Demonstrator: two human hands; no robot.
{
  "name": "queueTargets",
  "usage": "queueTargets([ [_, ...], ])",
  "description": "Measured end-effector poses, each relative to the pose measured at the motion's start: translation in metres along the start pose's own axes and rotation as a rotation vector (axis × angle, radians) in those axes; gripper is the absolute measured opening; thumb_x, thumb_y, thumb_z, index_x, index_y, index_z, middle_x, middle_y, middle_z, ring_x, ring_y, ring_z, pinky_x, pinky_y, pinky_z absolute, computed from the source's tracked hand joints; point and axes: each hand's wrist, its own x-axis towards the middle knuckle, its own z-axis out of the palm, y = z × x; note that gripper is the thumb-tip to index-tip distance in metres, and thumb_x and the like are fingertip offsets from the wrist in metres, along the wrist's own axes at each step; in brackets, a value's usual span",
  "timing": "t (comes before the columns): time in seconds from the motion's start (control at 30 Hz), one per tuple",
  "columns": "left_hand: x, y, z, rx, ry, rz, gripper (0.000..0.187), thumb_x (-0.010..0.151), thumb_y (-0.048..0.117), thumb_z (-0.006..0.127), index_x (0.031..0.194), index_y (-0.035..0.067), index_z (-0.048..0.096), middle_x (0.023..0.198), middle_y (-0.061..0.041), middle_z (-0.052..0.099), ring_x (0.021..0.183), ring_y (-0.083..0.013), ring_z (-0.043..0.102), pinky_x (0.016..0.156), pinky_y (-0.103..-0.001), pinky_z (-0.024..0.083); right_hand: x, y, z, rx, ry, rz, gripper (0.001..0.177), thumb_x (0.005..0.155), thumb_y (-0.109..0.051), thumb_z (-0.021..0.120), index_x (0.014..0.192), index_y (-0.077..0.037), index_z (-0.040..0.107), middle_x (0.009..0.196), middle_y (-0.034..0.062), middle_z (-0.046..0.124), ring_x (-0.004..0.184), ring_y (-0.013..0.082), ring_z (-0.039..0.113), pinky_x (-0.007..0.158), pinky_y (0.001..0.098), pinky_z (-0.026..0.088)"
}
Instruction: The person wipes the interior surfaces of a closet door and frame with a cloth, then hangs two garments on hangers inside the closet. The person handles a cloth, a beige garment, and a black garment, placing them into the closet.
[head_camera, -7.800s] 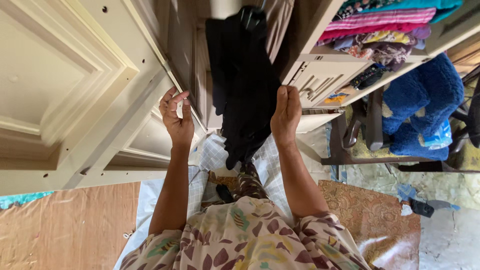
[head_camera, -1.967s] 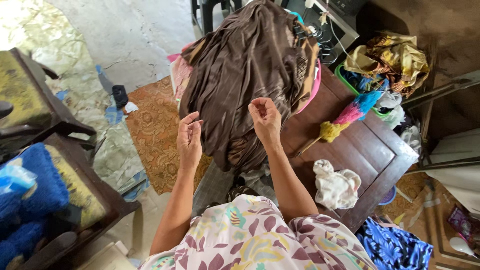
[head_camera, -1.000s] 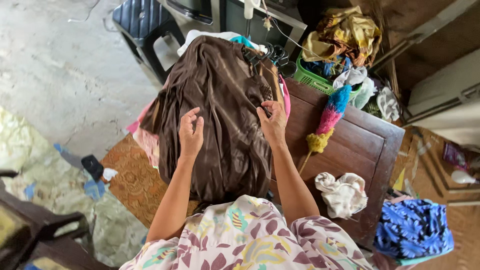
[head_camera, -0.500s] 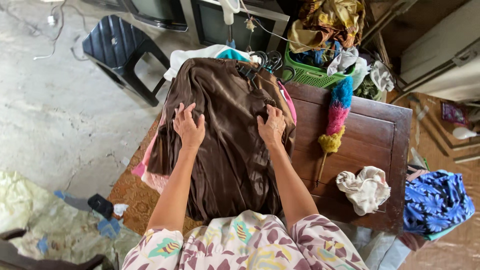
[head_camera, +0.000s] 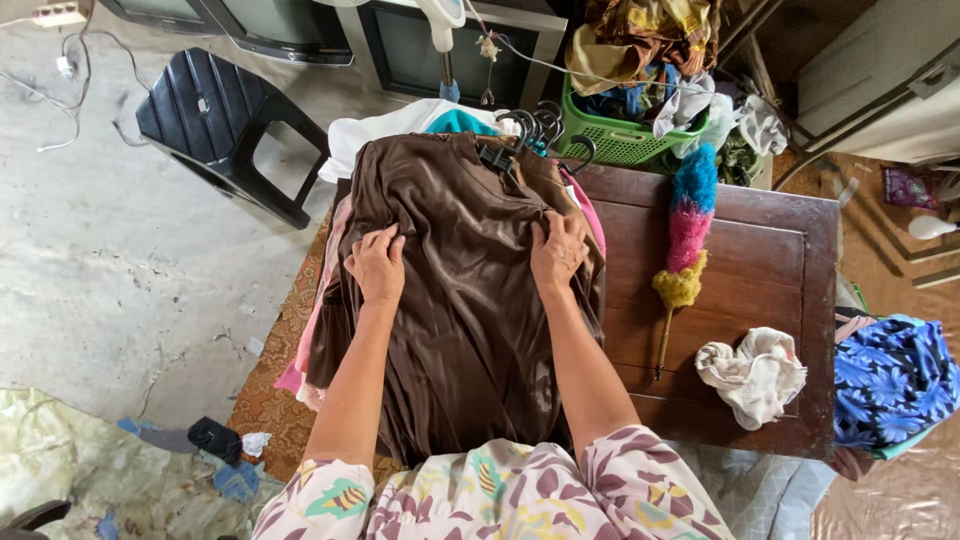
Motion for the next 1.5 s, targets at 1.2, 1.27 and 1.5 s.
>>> queueTargets([
  [1.2,0.046,0.071,-0.063,-0.188,-0.32,0.214,0.029,0.096,0.036,0.072,0.108,0.009,0.076,0.102,-0.013,0.073,0.098,-0.0357,0.067,0.082,-0.043,0.052,0.026,-0.01,-0.135,0.654,0.078,-0.297,0.017,0.088,-0.009,0.082,0.099,-0.005,0.07,0.099,0.0042,0.07,0.088,0.0146,0.065,0.08,0.0281,0.054],
  [1.27,0.043,0.068,-0.063,-0.214,-0.241,0.193,0.024,0.095,0.031,0.076,0.104,0.008,0.077,0.1,-0.011,0.074,0.096,-0.0338,0.069,0.081,-0.042,0.053,0.028,-0.011,-0.144,0.691,-0.206,-0.174,0.019,0.085,-0.014,0.086,0.097,-0.005,0.073,0.093,0.0034,0.071,0.082,0.0146,0.062,0.075,0.0287,0.052],
  [1.5,0.027,0.061,-0.07,-0.407,-0.102,0.314,0.022,0.086,0.018,0.084,0.104,0.007,0.078,0.098,-0.009,0.074,0.095,-0.0286,0.071,0.083,-0.037,0.054,0.039,-0.039,-0.144,0.519,-0.086,-0.312,0.029,0.094,-0.022,0.083,0.113,-0.004,0.072,0.116,0.0079,0.066,0.108,0.021,0.065,0.091,0.0382,0.054],
])
